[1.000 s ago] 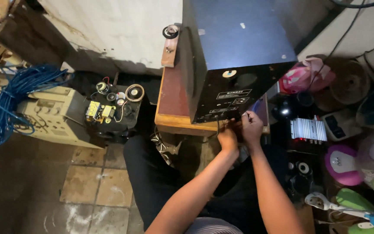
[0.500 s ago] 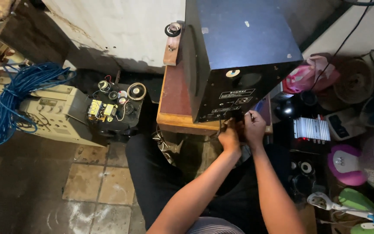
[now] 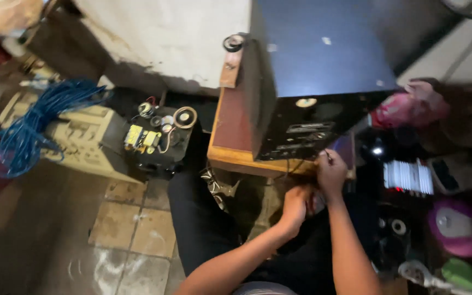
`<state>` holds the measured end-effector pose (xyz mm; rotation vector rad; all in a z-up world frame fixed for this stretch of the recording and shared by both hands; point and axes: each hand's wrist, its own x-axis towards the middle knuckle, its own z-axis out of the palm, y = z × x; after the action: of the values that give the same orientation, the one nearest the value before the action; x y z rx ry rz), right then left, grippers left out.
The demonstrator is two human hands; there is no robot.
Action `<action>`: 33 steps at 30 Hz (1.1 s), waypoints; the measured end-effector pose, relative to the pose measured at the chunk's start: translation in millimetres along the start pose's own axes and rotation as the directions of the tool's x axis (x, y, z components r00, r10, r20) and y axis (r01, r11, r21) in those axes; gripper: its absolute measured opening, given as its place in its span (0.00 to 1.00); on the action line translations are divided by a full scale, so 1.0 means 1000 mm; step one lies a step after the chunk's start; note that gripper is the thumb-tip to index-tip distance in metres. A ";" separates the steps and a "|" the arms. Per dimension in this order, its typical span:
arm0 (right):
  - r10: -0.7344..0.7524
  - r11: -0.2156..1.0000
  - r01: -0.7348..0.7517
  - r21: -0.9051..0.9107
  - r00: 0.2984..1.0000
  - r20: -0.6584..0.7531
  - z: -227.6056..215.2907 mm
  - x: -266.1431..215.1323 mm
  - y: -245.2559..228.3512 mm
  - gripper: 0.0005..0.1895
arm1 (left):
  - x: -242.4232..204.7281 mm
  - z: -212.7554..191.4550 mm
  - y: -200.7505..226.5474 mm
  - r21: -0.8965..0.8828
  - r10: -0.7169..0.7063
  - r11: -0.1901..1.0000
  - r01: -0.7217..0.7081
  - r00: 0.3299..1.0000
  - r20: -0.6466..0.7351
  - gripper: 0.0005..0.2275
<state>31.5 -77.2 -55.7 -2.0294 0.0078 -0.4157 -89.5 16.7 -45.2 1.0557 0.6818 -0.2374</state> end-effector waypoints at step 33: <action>-0.055 0.998 0.054 0.040 0.998 0.033 -0.002 -0.017 -0.083 0.16 | 0.285 -0.366 0.249 0.913 0.689 0.406 -0.048 0.673 -0.271 0.06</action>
<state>1.2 -35.9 11.8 -2.0014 -0.0762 -0.4125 106.3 492.9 -157.2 2.3502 0.8918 0.2942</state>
